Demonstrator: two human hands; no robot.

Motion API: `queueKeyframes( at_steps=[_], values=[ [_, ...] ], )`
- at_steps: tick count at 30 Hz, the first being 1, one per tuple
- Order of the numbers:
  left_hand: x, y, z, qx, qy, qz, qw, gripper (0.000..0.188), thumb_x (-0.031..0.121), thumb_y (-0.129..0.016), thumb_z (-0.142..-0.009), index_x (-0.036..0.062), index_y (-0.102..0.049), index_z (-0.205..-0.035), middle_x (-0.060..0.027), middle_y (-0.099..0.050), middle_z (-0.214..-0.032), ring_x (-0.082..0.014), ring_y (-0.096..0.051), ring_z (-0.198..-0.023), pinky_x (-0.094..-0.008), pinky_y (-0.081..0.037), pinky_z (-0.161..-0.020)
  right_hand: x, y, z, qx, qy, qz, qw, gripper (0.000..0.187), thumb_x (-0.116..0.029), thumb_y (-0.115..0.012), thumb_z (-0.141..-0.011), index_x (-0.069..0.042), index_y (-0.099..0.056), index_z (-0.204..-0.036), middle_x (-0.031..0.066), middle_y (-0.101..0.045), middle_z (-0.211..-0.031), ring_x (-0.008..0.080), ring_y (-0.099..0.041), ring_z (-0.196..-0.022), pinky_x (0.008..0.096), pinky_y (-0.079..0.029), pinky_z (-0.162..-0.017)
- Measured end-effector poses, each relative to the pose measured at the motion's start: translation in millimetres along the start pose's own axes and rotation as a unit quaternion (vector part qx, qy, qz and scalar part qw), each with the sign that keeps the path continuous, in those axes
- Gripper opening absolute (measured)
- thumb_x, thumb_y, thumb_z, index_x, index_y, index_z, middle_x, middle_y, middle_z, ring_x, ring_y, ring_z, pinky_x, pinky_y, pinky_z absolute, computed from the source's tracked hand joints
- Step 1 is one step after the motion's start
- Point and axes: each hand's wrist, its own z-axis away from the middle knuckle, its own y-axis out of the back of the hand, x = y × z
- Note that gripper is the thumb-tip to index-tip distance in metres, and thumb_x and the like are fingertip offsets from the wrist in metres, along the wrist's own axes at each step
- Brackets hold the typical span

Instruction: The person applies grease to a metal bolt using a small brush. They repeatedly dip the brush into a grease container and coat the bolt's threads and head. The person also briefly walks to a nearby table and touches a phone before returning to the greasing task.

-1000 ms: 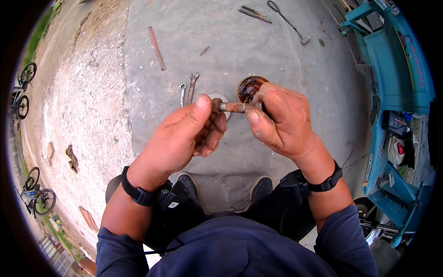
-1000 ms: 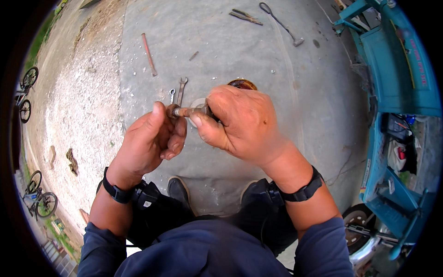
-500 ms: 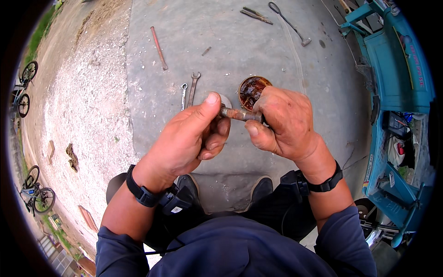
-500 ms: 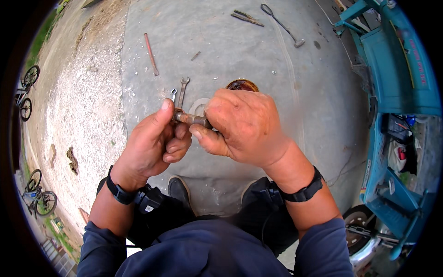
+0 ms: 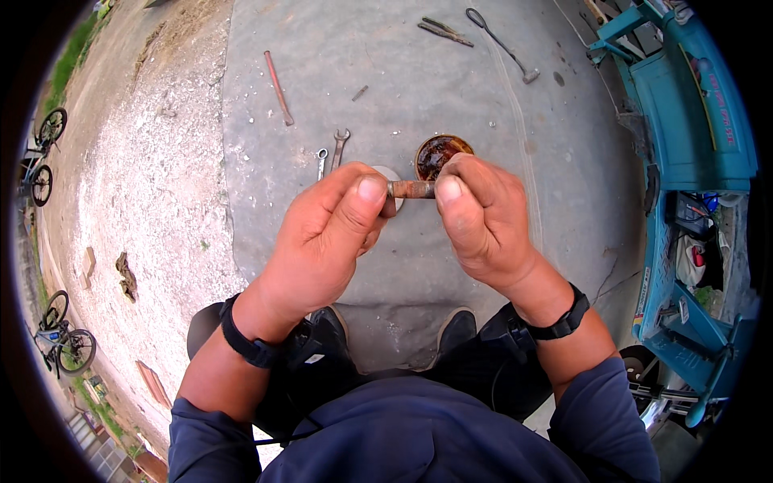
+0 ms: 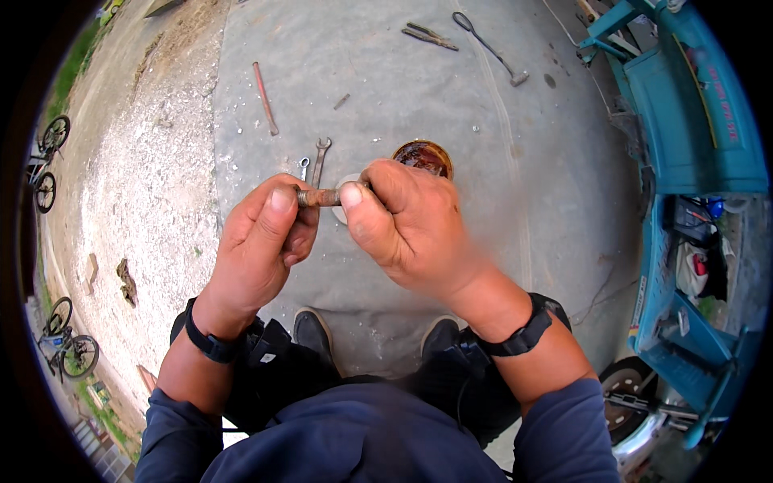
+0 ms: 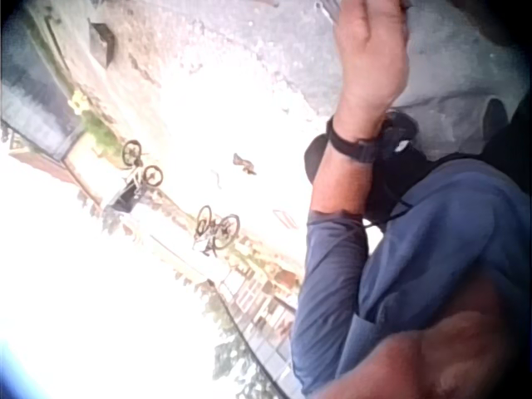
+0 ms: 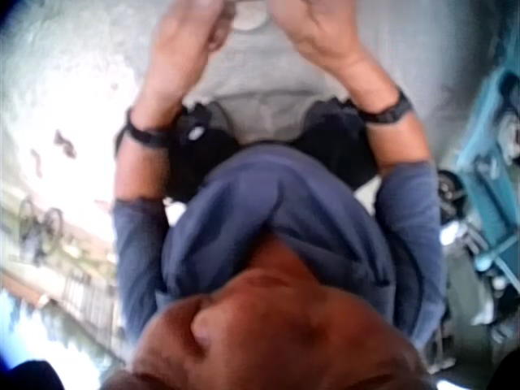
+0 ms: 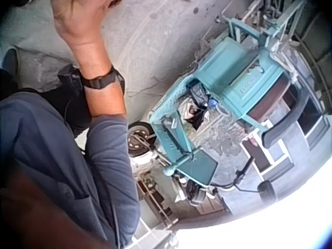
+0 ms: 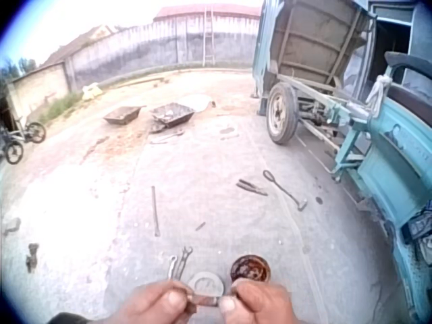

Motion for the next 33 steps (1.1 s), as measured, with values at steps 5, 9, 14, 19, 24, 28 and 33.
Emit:
queueKeyframes(
  at_steps=[5,9,14,19,24,28,33],
  values=[
    [8.1,4.3,-0.2,0.035,-0.167,-0.268,0.948,0.024,0.026,-0.059,-0.100,0.0022,-0.057,-0.096,-0.0032,-0.051,-0.072,-0.0153,-0.051,-0.062,-0.0312,-0.041,-0.056,-11.9,-13.2,3.6,-0.026,-0.265,-0.271,0.925,0.046,-0.039,-0.047,-0.101,-0.009,-0.038,-0.067,0.0009,-0.040,-0.058,0.0106,-0.038,-0.050,0.0270,-0.032,-0.045],
    [19.6,12.8,-6.3,0.006,-0.271,-0.451,0.850,0.023,0.025,-0.064,-0.095,0.0020,-0.058,-0.097,-0.0100,-0.057,-0.076,-0.0231,-0.057,-0.064,-0.0348,-0.044,-0.059,-20.2,-2.6,-3.6,-0.087,-0.408,-0.370,0.830,0.048,-0.043,-0.045,-0.102,-0.009,-0.039,-0.068,0.0010,-0.041,-0.059,0.0108,-0.038,-0.050,0.0251,-0.031,-0.045],
    [7.7,15.1,1.1,0.029,-0.120,-0.249,0.961,0.037,0.040,-0.054,-0.101,0.0034,-0.059,-0.097,-0.0060,-0.057,-0.076,-0.0161,-0.052,-0.061,-0.0296,-0.041,-0.056,-12.0,3.2,-2.0,0.003,-0.119,-0.092,0.989,0.041,-0.029,-0.056,-0.099,-0.004,-0.044,-0.068,0.0062,-0.042,-0.060,0.0196,-0.042,-0.052,0.0362,-0.033,-0.048],
    [10.8,8.0,8.3,-0.011,0.102,0.021,0.994,0.069,0.062,-0.027,-0.102,0.0017,-0.060,-0.103,-0.0027,-0.048,-0.068,-0.0093,-0.039,-0.056,-0.0221,-0.031,-0.052,-3.1,14.1,-3.9,0.006,0.085,0.105,0.991,0.034,-0.026,-0.067,-0.090,-0.005,-0.049,-0.070,0.0096,-0.043,-0.062,0.0278,-0.041,-0.052,0.0368,-0.035,-0.047],
    [12.5,2.3,7.8,-0.006,0.143,0.088,0.986,0.060,0.056,-0.038,-0.103,0.0013,-0.061,-0.098,-0.0029,-0.052,-0.070,-0.0083,-0.043,-0.058,-0.0218,-0.033,-0.052,-3.2,14.4,-4.2,-0.017,0.177,0.168,0.970,0.030,-0.023,-0.071,-0.085,-0.008,-0.050,-0.071,0.0070,-0.046,-0.063,0.0243,-0.048,-0.053,0.0348,-0.038,-0.047],
    [11.4,3.4,8.9,-0.017,0.144,0.066,0.987,0.058,0.055,-0.043,-0.103,0.0012,-0.062,-0.094,-0.0024,-0.053,-0.070,-0.0076,-0.044,-0.058,-0.0211,-0.033,-0.052,0.2,13.3,-4.6,0.001,0.212,0.189,0.959,0.029,-0.024,-0.072,-0.082,-0.008,-0.051,-0.071,0.0056,-0.049,-0.065,0.0238,-0.050,-0.054,0.0342,-0.040,-0.047],
    [11.5,5.6,8.9,-0.047,0.172,0.118,0.977,0.054,0.051,-0.045,-0.103,0.0007,-0.061,-0.094,-0.0020,-0.052,-0.069,-0.0076,-0.044,-0.059,-0.0212,-0.034,-0.052,-0.1,15.0,-4.5,-0.004,0.217,0.202,0.955,0.028,-0.025,-0.072,-0.083,-0.009,-0.051,-0.072,0.0055,-0.049,-0.065,0.0234,-0.050,-0.054,0.0337,-0.041,-0.048]
  ],
)
